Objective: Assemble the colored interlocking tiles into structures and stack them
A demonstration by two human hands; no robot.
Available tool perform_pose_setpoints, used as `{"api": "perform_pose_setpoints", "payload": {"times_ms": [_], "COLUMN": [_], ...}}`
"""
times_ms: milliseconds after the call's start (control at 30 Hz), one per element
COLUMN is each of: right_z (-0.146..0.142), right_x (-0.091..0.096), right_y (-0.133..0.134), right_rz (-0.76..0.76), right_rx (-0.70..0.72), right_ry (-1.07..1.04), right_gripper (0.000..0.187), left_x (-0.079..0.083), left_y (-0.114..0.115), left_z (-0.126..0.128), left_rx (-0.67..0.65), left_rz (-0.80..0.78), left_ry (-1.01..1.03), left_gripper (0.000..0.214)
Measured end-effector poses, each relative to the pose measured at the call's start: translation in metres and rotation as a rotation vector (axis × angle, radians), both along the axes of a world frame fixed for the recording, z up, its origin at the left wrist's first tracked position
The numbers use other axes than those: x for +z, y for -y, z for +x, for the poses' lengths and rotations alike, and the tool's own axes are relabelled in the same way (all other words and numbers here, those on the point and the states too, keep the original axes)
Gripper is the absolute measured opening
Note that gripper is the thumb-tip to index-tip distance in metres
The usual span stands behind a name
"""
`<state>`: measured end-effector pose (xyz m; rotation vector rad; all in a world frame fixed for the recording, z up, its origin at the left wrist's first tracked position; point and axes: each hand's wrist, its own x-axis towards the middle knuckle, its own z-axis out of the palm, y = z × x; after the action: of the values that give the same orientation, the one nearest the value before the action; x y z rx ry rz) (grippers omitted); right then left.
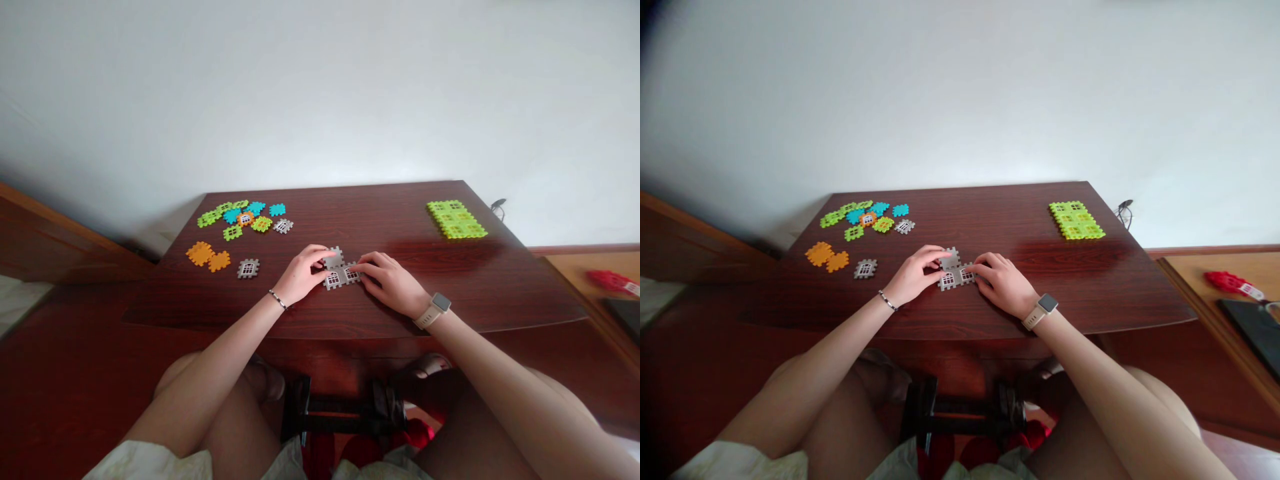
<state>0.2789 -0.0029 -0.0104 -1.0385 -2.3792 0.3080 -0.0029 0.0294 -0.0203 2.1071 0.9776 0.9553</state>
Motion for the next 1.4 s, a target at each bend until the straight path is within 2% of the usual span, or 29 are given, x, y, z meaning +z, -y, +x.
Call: {"api": "perform_pose_setpoints", "payload": {"times_ms": [300,600,700,833,1067,1200,1400], "right_z": [0.000,0.000,0.000,0.000,0.000,0.000,0.000], "right_x": [0.000,0.001,0.001,0.001,0.002,0.002,0.001], "right_y": [-0.001,0.000,0.000,0.000,0.001,0.001,0.001], "right_rz": [0.009,-0.003,-0.002,0.002,-0.012,-0.012,-0.003], "right_rx": [-0.001,-0.007,-0.005,-0.005,-0.010,-0.011,-0.012], "right_ry": [0.005,0.016,0.011,0.008,0.017,0.017,0.022], "right_gripper": [0.037,0.035,0.035,0.035,0.036,0.036,0.035], "left_x": [0.004,0.006,0.009,0.011,0.011,0.009,0.009], "left_y": [0.003,0.008,0.006,0.001,-0.001,-0.001,-0.002], "left_z": [0.001,0.005,0.003,-0.005,-0.010,-0.009,-0.009], "left_rx": [0.003,-0.018,0.008,0.042,0.060,0.059,0.098], "left_rz": [0.049,0.241,0.196,0.041,-0.103,-0.130,-0.084], "left_ry": [-0.076,-0.150,-0.084,0.007,0.013,0.016,-0.066], "left_gripper": [0.053,0.056,0.045,0.034,0.030,0.030,0.031]}}
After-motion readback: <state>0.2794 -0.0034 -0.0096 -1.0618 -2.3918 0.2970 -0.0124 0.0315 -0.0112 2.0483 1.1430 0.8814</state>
